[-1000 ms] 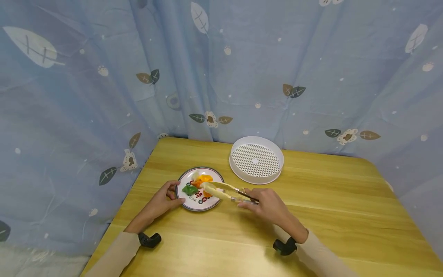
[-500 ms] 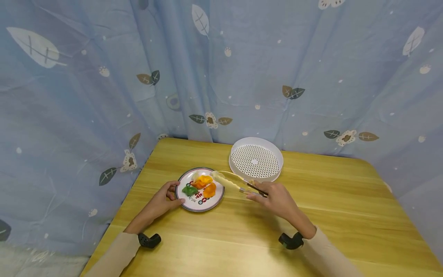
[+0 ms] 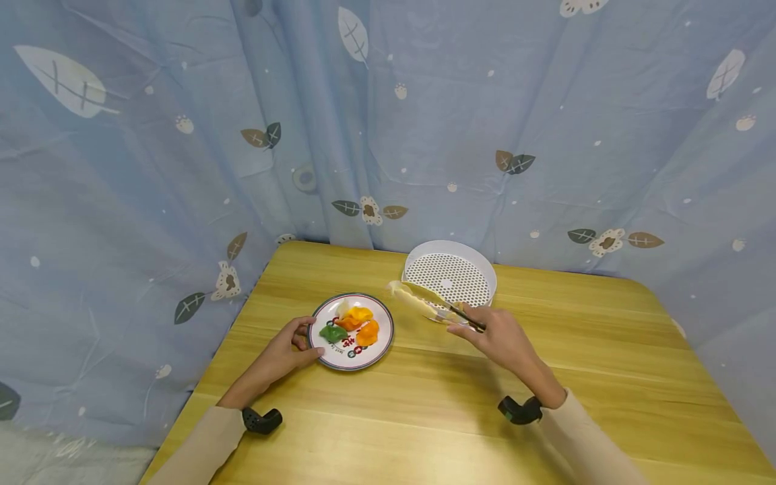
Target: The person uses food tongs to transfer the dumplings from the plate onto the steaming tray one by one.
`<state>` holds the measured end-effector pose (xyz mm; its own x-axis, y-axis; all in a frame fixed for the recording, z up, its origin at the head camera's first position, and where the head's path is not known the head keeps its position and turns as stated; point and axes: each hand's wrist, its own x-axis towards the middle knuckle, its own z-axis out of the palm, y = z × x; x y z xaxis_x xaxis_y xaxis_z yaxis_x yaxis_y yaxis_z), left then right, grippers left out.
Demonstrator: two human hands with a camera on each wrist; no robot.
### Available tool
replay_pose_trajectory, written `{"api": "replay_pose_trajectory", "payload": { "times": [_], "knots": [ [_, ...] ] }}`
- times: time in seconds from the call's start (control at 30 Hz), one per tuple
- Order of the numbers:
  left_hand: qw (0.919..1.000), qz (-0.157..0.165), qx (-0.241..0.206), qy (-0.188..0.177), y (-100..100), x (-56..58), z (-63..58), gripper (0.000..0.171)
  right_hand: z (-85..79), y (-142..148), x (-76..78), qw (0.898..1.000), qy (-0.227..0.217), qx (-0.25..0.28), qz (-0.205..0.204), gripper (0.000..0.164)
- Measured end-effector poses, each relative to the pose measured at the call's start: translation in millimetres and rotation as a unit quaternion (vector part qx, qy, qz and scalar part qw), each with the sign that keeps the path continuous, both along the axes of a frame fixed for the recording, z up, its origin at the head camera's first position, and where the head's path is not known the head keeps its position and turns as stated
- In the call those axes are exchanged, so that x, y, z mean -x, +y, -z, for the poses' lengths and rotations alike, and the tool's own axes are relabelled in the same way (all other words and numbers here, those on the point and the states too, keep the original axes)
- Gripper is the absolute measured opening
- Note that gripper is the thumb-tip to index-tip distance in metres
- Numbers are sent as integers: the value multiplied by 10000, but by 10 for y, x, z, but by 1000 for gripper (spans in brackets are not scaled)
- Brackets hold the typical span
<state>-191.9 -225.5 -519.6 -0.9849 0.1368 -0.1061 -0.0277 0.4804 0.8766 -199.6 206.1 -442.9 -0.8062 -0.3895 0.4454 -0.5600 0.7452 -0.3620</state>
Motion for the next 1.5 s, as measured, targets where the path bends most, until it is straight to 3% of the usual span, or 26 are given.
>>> {"api": "replay_pose_trajectory", "payload": {
  "times": [0.63, 0.8, 0.9, 1.03, 1.17, 1.5],
  "knots": [
    [9999, 47, -88, 19, -11, 0, 18, 72, 22, 272, 235, 9983, 317, -89, 478, 49],
    [9999, 77, -143, 37, -9, 1, 15, 72, 55, 352, 305, 9978, 162, -83, 644, 53],
    [9999, 73, -147, 51, 45, -57, -112, 69, 70, 398, 346, 9968, 8, -122, 791, 56],
    [9999, 52, -85, 43, 67, -69, -146, 69, 83, 450, 402, 9947, -115, -165, 1010, 57],
    [9999, 81, -93, 99, 8, -10, -10, 71, 117, 508, 466, 9917, -171, -274, 1241, 58],
    [9999, 57, 41, 107, 3, 0, -1, 72, 185, 615, 605, 9817, -547, -604, 1721, 63]
  ]
}}
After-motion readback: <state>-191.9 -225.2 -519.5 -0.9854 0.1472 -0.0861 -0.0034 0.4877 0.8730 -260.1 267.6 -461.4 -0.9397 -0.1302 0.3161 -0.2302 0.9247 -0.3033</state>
